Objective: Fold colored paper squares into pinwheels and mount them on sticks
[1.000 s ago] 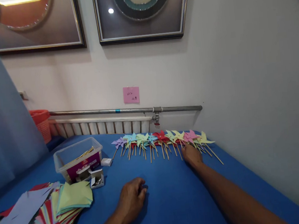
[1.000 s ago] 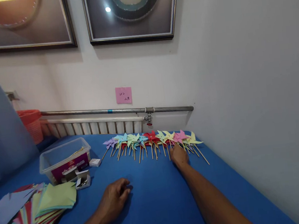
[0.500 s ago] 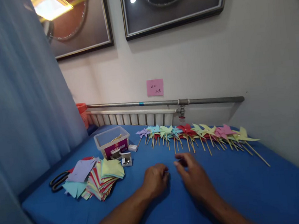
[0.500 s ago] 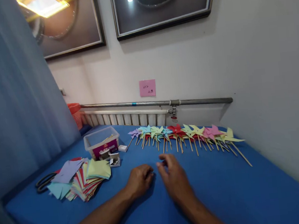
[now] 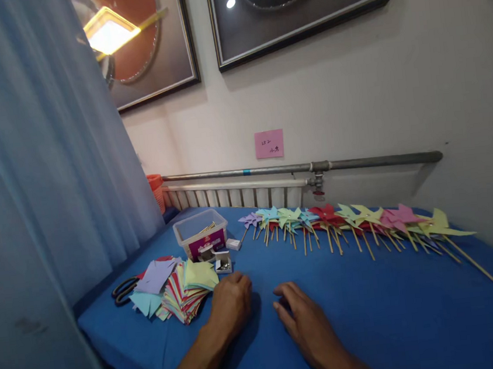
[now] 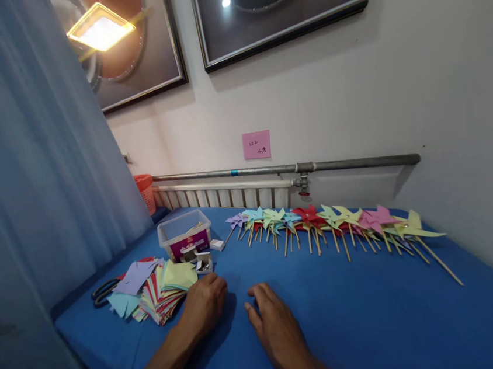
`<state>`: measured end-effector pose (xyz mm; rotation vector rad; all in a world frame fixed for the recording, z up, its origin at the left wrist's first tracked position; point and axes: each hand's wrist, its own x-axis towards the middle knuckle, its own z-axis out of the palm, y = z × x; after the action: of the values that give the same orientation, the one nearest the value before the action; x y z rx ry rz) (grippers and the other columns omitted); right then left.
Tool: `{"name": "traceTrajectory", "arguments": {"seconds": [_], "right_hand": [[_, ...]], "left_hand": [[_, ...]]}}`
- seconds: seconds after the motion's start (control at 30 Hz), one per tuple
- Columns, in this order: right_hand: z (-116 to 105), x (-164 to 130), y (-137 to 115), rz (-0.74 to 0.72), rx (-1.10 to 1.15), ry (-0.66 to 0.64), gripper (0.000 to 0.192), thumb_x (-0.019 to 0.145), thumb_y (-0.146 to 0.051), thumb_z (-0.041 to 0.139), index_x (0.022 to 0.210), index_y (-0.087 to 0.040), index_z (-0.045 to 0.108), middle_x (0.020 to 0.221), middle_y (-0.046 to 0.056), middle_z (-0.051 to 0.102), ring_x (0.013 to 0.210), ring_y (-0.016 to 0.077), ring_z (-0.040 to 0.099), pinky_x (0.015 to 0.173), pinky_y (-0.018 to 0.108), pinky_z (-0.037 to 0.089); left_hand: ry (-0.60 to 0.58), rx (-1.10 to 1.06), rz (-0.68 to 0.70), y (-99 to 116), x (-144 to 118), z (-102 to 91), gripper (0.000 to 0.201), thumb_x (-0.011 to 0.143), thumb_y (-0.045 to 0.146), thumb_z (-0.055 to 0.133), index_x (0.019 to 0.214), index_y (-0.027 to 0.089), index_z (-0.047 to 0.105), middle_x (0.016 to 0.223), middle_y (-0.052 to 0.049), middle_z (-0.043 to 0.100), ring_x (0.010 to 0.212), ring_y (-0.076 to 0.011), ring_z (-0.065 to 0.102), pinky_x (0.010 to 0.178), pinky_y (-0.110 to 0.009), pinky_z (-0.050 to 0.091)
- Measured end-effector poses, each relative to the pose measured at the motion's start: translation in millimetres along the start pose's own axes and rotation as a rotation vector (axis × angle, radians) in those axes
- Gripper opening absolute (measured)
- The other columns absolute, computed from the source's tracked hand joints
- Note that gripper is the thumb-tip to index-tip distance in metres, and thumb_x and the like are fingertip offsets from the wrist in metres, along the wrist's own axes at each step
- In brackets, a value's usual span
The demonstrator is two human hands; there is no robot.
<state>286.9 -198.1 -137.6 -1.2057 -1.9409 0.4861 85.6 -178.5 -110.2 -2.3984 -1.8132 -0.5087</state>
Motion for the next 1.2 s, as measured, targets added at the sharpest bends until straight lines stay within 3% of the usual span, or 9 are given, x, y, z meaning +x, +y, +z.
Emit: {"name": "traceTrajectory", "arguments": {"seconds": [0.07,0.17,0.3,0.6,0.8,1.0,1.1,1.2], "right_hand": [[2.5,0.1,-4.4,0.018,0.002,-0.031,0.012,0.094,-0.027,0.051,0.099,-0.025,0.062,0.105,0.007,0.07,0.098,0.0244,0.069,0.085,0.037,0.053],[4.4,1.0,-6.1,0.031,0.013,-0.035,0.012,0.094,-0.028,0.052,0.098,-0.025,0.062,0.105,0.007,0.07,0.098,0.0241,0.069,0.084,0.035,0.052],[4.2,2.1,-3.4,0.029,0.008,-0.042,0.011,0.093,-0.027,0.051,0.096,-0.025,0.062,0.102,0.006,0.069,0.095,0.0234,0.068,0.085,0.035,0.051],[5.1,2.8,-1.4,0.042,0.011,-0.07,0.011,0.095,-0.028,0.049,0.095,-0.024,0.06,0.102,0.007,0.067,0.095,0.0234,0.065,0.086,0.038,0.049],[3.4,2.3,-1.6,0.047,0.031,-0.05,0.011,0.093,-0.027,0.051,0.093,-0.024,0.061,0.101,0.006,0.068,0.093,0.0233,0.065,0.084,0.037,0.05],[2.3,3.3,-3.2,0.041,0.032,-0.05,0.011,0.094,-0.028,0.05,0.091,-0.025,0.061,0.101,0.006,0.068,0.094,0.0234,0.065,0.085,0.037,0.05],[1.4,3.4,-4.5,0.049,0.027,-0.051,0.011,0.093,-0.028,0.051,0.09,-0.025,0.061,0.1,0.006,0.068,0.093,0.0234,0.065,0.084,0.037,0.05],[1.0,3.4,-5.5,0.063,0.051,-0.037,0.011,0.092,-0.028,0.052,0.091,-0.024,0.063,0.1,0.006,0.069,0.092,0.0236,0.066,0.083,0.037,0.05]], "left_hand": [[0.073,0.076,-0.045,-22.2,-9.8,-10.6,0.03,0.097,0.022,0.043,0.094,0.018,0.073,0.102,-0.013,0.069,0.094,-0.0252,0.063,0.084,-0.037,0.043],[0.184,0.213,-0.17,-59.8,-18.1,-27.1,0.034,0.091,0.031,0.056,0.118,0.017,0.069,0.135,-0.017,0.062,0.127,-0.0348,0.051,0.106,-0.05,0.034],[0.091,0.335,-0.285,-89.7,-26.5,-33.7,0.039,0.09,0.036,0.057,0.117,0.011,0.07,0.141,-0.021,0.058,0.136,-0.0376,0.044,0.11,-0.057,0.028],[0.163,0.291,-0.222,-93.2,-38.3,-20.6,0.023,0.092,0.024,0.053,0.096,0.02,0.075,0.129,-0.012,0.068,0.128,-0.0324,0.052,0.104,-0.048,0.034],[0.187,0.276,-0.273,-92.9,-41.5,-21.4,0.031,0.09,0.031,0.058,0.115,0.017,0.071,0.135,-0.014,0.064,0.132,-0.0316,0.049,0.106,-0.046,0.032],[0.17,0.21,-0.233,-90.4,-43.1,-22.1,0.023,0.093,0.025,0.053,0.09,0.021,0.076,0.118,-0.009,0.073,0.12,-0.0293,0.059,0.102,-0.046,0.035],[0.232,0.176,-0.225,-93.2,-42.0,-22.3,0.024,0.093,0.024,0.052,0.089,0.021,0.076,0.114,-0.01,0.075,0.114,-0.028,0.063,0.099,-0.044,0.039],[0.377,0.099,-0.214,-88.6,-41.3,-32.1,0.026,0.094,0.028,0.05,0.093,0.021,0.075,0.116,-0.011,0.074,0.114,-0.0278,0.063,0.101,-0.043,0.04]]}}
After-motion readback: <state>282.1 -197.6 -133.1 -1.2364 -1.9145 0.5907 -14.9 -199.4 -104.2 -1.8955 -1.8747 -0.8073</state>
